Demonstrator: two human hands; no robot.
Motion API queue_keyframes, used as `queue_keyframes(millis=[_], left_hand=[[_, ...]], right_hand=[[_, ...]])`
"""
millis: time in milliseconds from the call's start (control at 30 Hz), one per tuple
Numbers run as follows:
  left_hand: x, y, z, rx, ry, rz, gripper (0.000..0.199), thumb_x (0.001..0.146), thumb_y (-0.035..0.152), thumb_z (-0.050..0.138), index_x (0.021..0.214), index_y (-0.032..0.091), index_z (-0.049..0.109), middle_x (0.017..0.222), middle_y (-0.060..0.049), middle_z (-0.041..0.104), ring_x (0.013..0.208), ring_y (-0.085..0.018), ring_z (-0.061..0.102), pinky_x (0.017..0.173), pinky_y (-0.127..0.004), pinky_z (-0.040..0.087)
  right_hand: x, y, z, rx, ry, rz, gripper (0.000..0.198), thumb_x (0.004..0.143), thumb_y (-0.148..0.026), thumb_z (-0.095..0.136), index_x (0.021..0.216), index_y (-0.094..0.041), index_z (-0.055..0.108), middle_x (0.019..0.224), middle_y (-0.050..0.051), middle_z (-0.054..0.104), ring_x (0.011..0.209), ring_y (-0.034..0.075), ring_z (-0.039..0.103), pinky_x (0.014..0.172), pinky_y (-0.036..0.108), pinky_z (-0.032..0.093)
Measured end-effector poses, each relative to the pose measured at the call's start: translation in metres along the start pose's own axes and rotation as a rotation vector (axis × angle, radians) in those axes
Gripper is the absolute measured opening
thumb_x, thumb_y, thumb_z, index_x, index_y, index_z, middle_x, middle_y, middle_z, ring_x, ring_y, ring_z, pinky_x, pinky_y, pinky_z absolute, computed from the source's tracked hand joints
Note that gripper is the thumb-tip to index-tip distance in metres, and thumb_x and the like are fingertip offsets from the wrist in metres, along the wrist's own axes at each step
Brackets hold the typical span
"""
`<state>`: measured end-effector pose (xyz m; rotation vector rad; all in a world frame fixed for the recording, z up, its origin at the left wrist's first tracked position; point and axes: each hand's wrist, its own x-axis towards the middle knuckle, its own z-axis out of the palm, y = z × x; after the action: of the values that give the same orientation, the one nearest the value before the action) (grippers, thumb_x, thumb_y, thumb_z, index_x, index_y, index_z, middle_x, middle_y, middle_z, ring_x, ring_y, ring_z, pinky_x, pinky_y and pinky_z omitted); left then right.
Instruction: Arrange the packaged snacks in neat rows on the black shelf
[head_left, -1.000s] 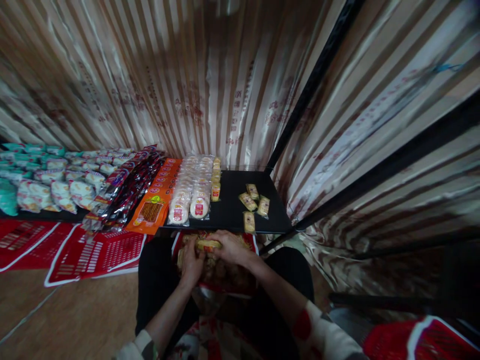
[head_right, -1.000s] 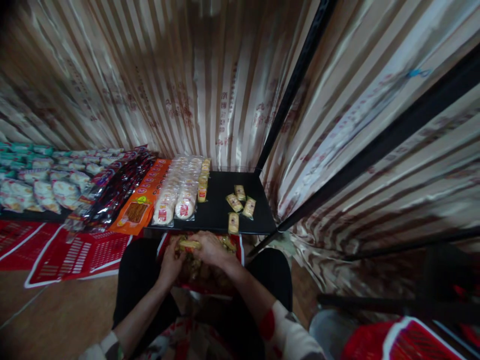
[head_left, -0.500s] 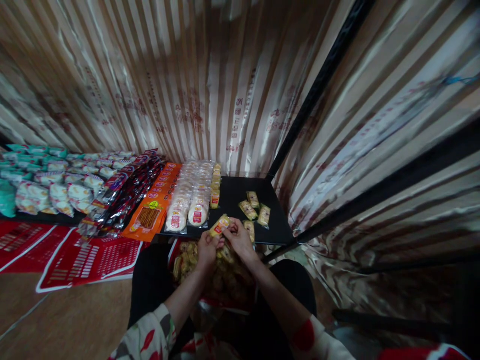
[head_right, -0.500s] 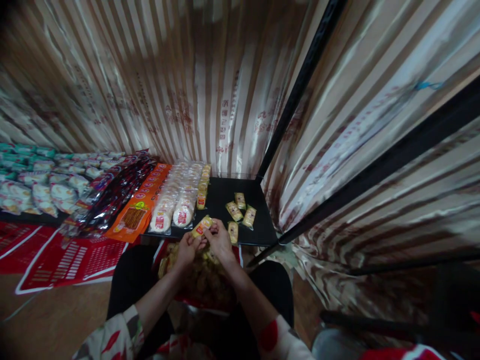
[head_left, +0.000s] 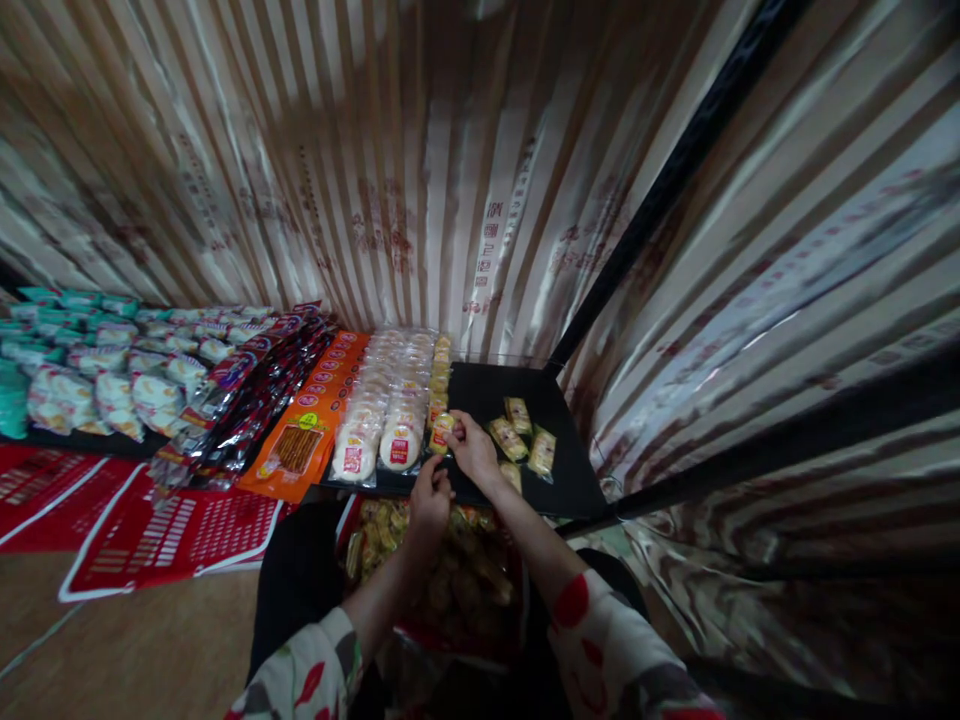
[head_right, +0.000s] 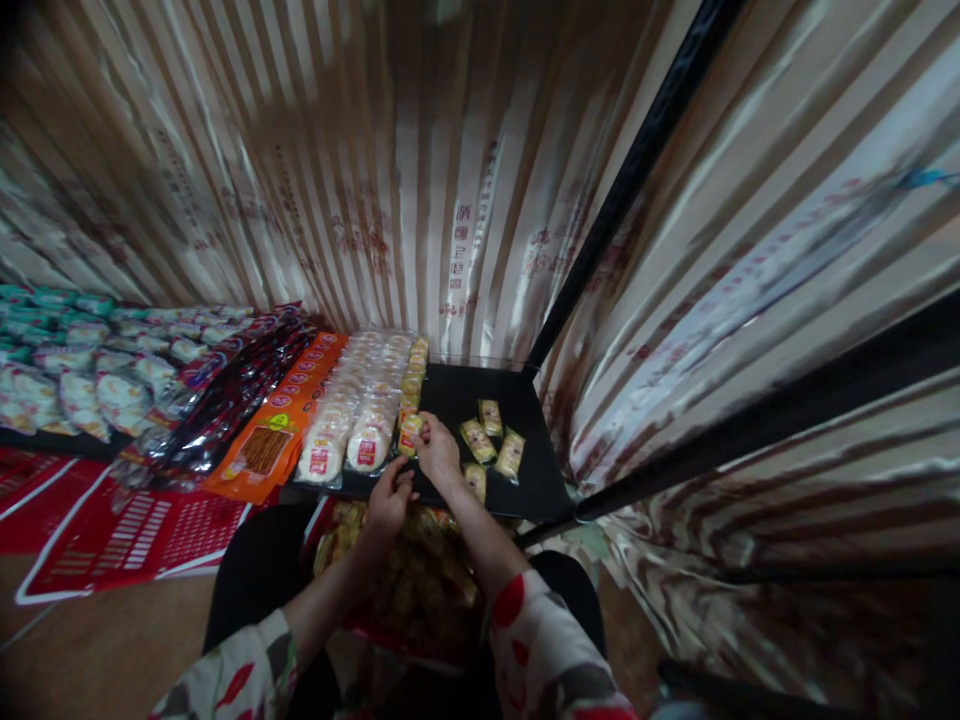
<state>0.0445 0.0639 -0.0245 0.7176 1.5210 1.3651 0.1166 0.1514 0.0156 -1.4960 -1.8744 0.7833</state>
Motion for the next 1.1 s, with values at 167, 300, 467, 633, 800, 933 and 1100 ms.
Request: queue_keyframes(millis=[167, 300, 467, 633, 800, 933, 1100], left_hand=[[0.015, 0.000, 0.003, 0.041, -0.032, 0.066, 0.052, 0.070, 0.006, 0.047, 0.119, 0.020, 0.053, 0.132, -0.008, 0.050, 0.115, -0.021, 0.051, 0.087, -0.030, 0.051], [0.020, -0.001, 0.005, 0.057, -0.027, 0.091, 0.050, 0.070, 0.007, 0.050, 0.119, 0.020, 0.055, 0.128, -0.006, 0.054, 0.117, -0.021, 0.051, 0.096, -0.034, 0.046], [0.019, 0.002, 0.005, 0.113, -0.001, 0.127, 0.050, 0.070, 0.008, 0.048, 0.119, 0.018, 0.056, 0.126, -0.005, 0.056, 0.121, -0.020, 0.047, 0.105, -0.035, 0.037], [0.019, 0.006, 0.004, 0.170, -0.005, 0.132, 0.051, 0.071, 0.006, 0.044, 0.121, 0.015, 0.054, 0.128, -0.006, 0.055, 0.122, -0.020, 0.046, 0.108, -0.035, 0.031], [0.017, 0.007, 0.003, 0.173, -0.014, 0.127, 0.052, 0.071, 0.006, 0.045, 0.121, 0.017, 0.054, 0.123, -0.006, 0.058, 0.120, -0.019, 0.047, 0.105, -0.035, 0.035], [0.005, 0.006, -0.001, 0.141, -0.014, 0.121, 0.046, 0.073, 0.007, 0.044, 0.115, 0.017, 0.056, 0.122, -0.008, 0.057, 0.113, -0.020, 0.052, 0.090, -0.032, 0.049], [-0.019, -0.006, 0.001, 0.223, -0.085, 0.198, 0.033, 0.076, 0.009, 0.042, 0.104, 0.015, 0.059, 0.107, -0.009, 0.063, 0.089, -0.016, 0.063, 0.086, -0.032, 0.050]], right_hand=[[0.010, 0.002, 0.012, -0.031, 0.000, -0.021, 0.040, 0.076, -0.019, 0.052, 0.116, -0.021, 0.052, 0.086, 0.000, 0.062, 0.074, 0.014, 0.058, 0.073, 0.028, 0.047], [0.013, 0.006, 0.020, -0.025, 0.059, -0.045, 0.044, 0.076, -0.019, 0.052, 0.120, -0.019, 0.050, 0.093, 0.004, 0.060, 0.080, 0.015, 0.058, 0.078, 0.030, 0.048], [0.010, 0.010, 0.026, -0.019, 0.109, -0.039, 0.047, 0.078, -0.020, 0.049, 0.125, -0.021, 0.047, 0.106, 0.008, 0.053, 0.086, 0.017, 0.058, 0.077, 0.031, 0.049], [0.012, 0.010, 0.030, -0.076, 0.057, -0.028, 0.048, 0.079, -0.018, 0.048, 0.127, -0.019, 0.046, 0.103, 0.008, 0.055, 0.091, 0.018, 0.056, 0.083, 0.032, 0.047], [0.008, 0.007, 0.027, -0.045, 0.064, -0.026, 0.052, 0.077, -0.018, 0.050, 0.129, -0.019, 0.044, 0.107, 0.009, 0.056, 0.093, 0.019, 0.056, 0.085, 0.034, 0.047], [-0.020, 0.009, 0.009, 0.011, 0.163, -0.069, 0.043, 0.081, -0.024, 0.046, 0.123, -0.017, 0.050, 0.116, 0.012, 0.053, 0.100, 0.021, 0.054, 0.082, 0.035, 0.049], [-0.080, 0.033, -0.027, -0.074, 0.332, -0.154, 0.031, 0.086, -0.025, 0.039, 0.109, -0.018, 0.059, 0.115, 0.010, 0.058, 0.111, 0.021, 0.049, 0.097, 0.042, 0.038]])
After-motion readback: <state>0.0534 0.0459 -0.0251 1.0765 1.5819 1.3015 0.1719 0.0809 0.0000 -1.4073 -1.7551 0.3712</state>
